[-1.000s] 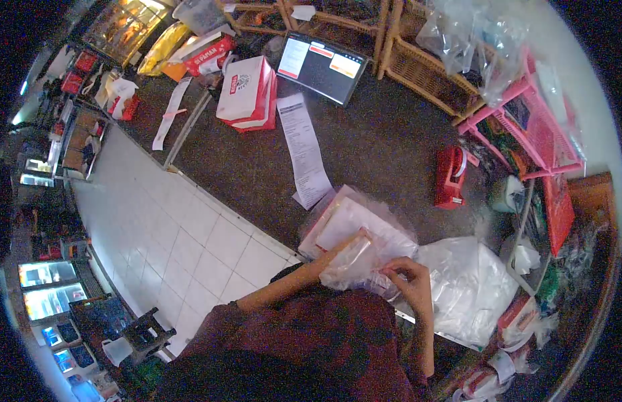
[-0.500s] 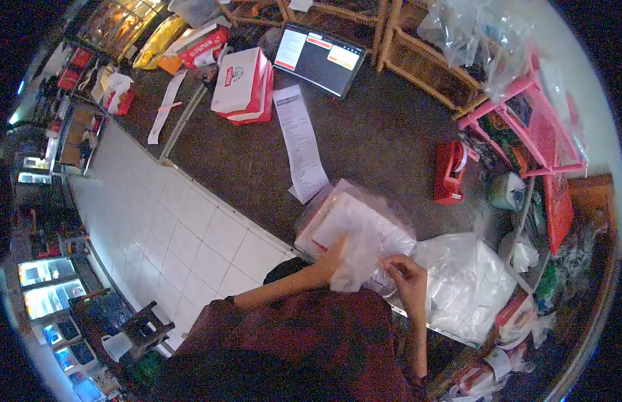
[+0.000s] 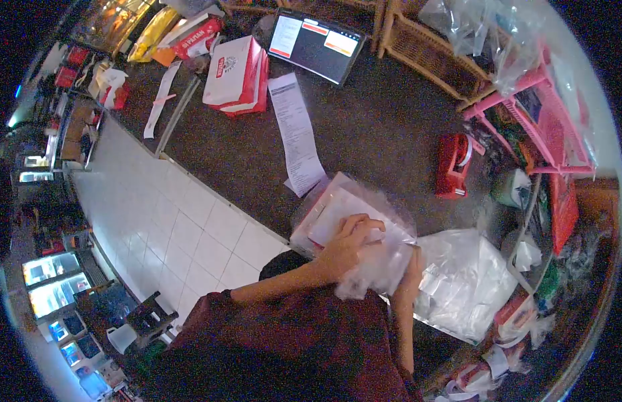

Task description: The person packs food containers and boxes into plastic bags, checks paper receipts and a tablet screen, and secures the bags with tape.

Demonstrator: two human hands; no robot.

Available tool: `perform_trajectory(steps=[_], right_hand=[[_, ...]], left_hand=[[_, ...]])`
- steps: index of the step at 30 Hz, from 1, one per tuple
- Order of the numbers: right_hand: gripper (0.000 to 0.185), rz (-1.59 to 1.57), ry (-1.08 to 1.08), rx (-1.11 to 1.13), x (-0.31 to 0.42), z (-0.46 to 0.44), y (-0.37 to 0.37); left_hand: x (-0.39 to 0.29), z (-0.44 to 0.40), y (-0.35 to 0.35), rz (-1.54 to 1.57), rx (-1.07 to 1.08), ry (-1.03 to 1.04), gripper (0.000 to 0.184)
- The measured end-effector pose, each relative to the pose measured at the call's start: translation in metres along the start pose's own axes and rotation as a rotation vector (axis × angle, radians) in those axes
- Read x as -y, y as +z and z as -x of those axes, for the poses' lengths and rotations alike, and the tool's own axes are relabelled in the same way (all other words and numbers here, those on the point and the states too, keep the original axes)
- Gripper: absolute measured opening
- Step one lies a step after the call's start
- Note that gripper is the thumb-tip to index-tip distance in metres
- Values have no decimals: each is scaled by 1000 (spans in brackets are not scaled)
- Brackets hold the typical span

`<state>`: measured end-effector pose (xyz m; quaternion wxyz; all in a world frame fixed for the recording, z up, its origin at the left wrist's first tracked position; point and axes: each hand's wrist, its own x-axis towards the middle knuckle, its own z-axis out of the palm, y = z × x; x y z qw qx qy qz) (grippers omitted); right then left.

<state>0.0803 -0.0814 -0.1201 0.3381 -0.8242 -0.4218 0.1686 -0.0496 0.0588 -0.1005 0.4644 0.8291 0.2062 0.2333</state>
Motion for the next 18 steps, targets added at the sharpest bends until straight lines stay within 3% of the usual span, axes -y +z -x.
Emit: perform_trajectory(steps=[1,3,5,7,8,10,11,12,13,14,15,16,18], right_hand=[[22,-5,21,-21,-10,1,6],[20,-35,16,-65,5,-8,3],[19,-64,19,-106,26,-16,-5],[12,-338,348,55,43,-24,-16],[12,-337,349,56,39,-29,-22],[18,-622,309,318,13,-45,-45],[18,-394,144,190,-9,-56,-49],[16,-223,-65,48,-31,-70,-56],[21,-187,-5,-106,-42,-86,-63],[25,-131,-49,-209,-87,-101,-70],[24,-375,-176,-170,-77,-126,-76],[26,-285,21,-271,-115,-148,-68],[25,-190,116,-227,-135,-176,-63]], left_hand=[[3,0,0,0,-3,-5,30],[6,1,-3,-246,5,103,33],[1,-1,-7,-231,-9,80,32],[9,1,-9,-214,-27,60,31],[24,5,-8,-142,-19,78,32],[36,-5,-34,-28,35,87,34],[39,-15,-61,14,79,74,35],[52,-10,-75,28,-180,-134,36],[64,-4,-88,42,-438,-345,38],[73,-11,-106,428,-611,-369,40],[100,-9,-118,357,-720,-480,41],[132,-1,-121,358,-716,-479,41],[180,9,-122,875,-711,-642,45]])
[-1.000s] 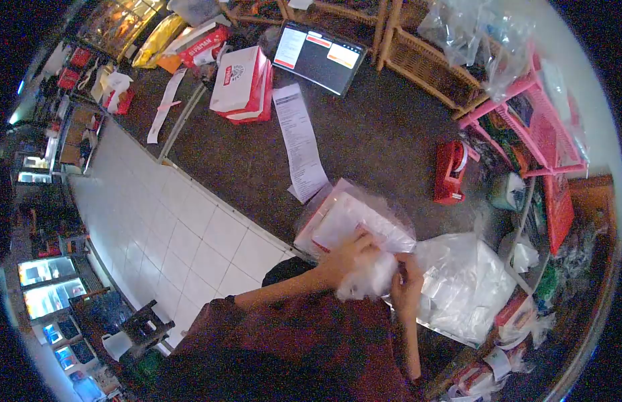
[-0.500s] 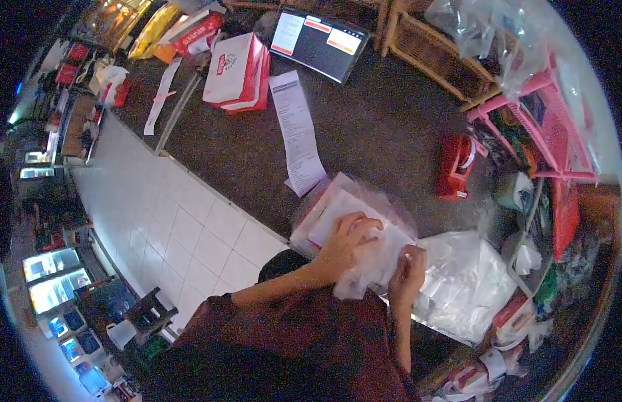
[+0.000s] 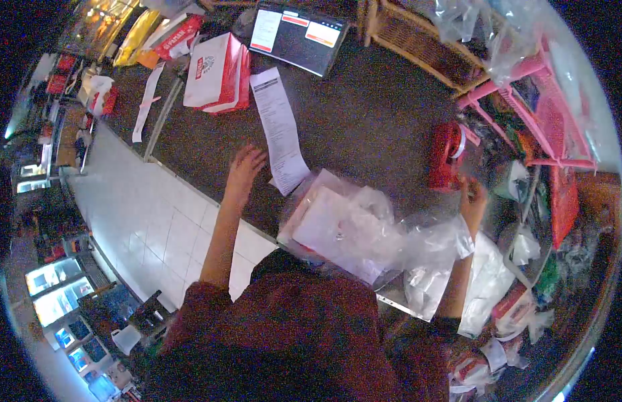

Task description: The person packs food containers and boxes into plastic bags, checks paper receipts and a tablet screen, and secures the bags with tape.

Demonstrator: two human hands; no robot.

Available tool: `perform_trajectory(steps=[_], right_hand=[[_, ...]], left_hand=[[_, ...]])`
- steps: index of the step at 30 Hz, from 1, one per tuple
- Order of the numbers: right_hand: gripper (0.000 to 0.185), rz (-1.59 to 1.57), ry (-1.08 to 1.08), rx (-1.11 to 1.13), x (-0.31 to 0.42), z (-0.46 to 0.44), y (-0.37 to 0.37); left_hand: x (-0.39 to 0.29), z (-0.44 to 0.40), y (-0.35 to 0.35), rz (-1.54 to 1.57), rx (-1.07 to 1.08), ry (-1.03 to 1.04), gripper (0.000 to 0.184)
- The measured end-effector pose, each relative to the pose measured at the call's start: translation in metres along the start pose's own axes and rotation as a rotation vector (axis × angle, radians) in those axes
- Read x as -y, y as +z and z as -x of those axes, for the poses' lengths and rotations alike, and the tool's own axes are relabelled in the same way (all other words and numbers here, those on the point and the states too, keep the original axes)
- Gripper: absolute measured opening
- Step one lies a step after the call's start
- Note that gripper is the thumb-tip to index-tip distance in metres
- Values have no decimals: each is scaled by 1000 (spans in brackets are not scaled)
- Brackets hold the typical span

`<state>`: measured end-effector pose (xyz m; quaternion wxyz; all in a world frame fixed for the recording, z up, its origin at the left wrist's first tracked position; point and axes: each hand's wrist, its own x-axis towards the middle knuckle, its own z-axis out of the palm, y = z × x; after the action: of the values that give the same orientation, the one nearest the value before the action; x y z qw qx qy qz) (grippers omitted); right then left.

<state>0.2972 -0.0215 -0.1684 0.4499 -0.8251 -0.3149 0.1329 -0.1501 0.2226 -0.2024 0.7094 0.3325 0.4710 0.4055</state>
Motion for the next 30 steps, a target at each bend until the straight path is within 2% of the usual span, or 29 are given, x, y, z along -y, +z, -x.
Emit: perform_trajectory(steps=[1,3,4,6,7,9,10,12,13,15,20,23,26,27,28,29,30], right_hand=[[25,-32,24,68,-11,-9,7],[27,-29,49,185,-16,-23,17],[27,-29,45,183,-18,-27,17],[27,-10,377,174,-7,-29,18],[27,-9,379,173,-2,-28,19],[24,-216,403,201,3,-25,16],[24,-215,407,193,-6,-22,14],[20,-140,41,94,-13,-22,15],[20,-137,28,105,-14,-20,8],[23,-54,136,24,24,9,-6],[19,-82,89,-8,-48,53,12],[16,-331,93,-70,-106,55,18],[15,-1123,255,43,-174,36,-10],[14,-1227,270,131,-191,25,-26],[15,-865,57,29,-111,38,-31],[16,-338,-90,-147,-14,52,-33],[17,74,-147,-363,86,66,-35]], left_hand=[[1,-2,5,2,3,0,45],[3,-5,20,-12,37,-168,48],[3,-7,26,-10,38,-165,48],[2,-8,34,-111,0,-215,49],[3,-11,35,-112,0,-217,49],[6,-16,39,-91,67,-214,48],[7,-17,39,-93,74,-217,48],[3,-17,44,-176,79,-146,46],[1,-16,45,-164,68,-140,46],[-5,-10,44,-192,75,-76,44],[-23,7,60,-203,110,-66,47],[-27,16,63,-222,137,-12,47],[-42,25,71,-199,177,74,48],[-49,33,74,-190,190,99,48],[-56,41,76,-189,195,101,48],[-64,50,80,-182,228,115,49],[-72,59,84,-176,266,130,50]])
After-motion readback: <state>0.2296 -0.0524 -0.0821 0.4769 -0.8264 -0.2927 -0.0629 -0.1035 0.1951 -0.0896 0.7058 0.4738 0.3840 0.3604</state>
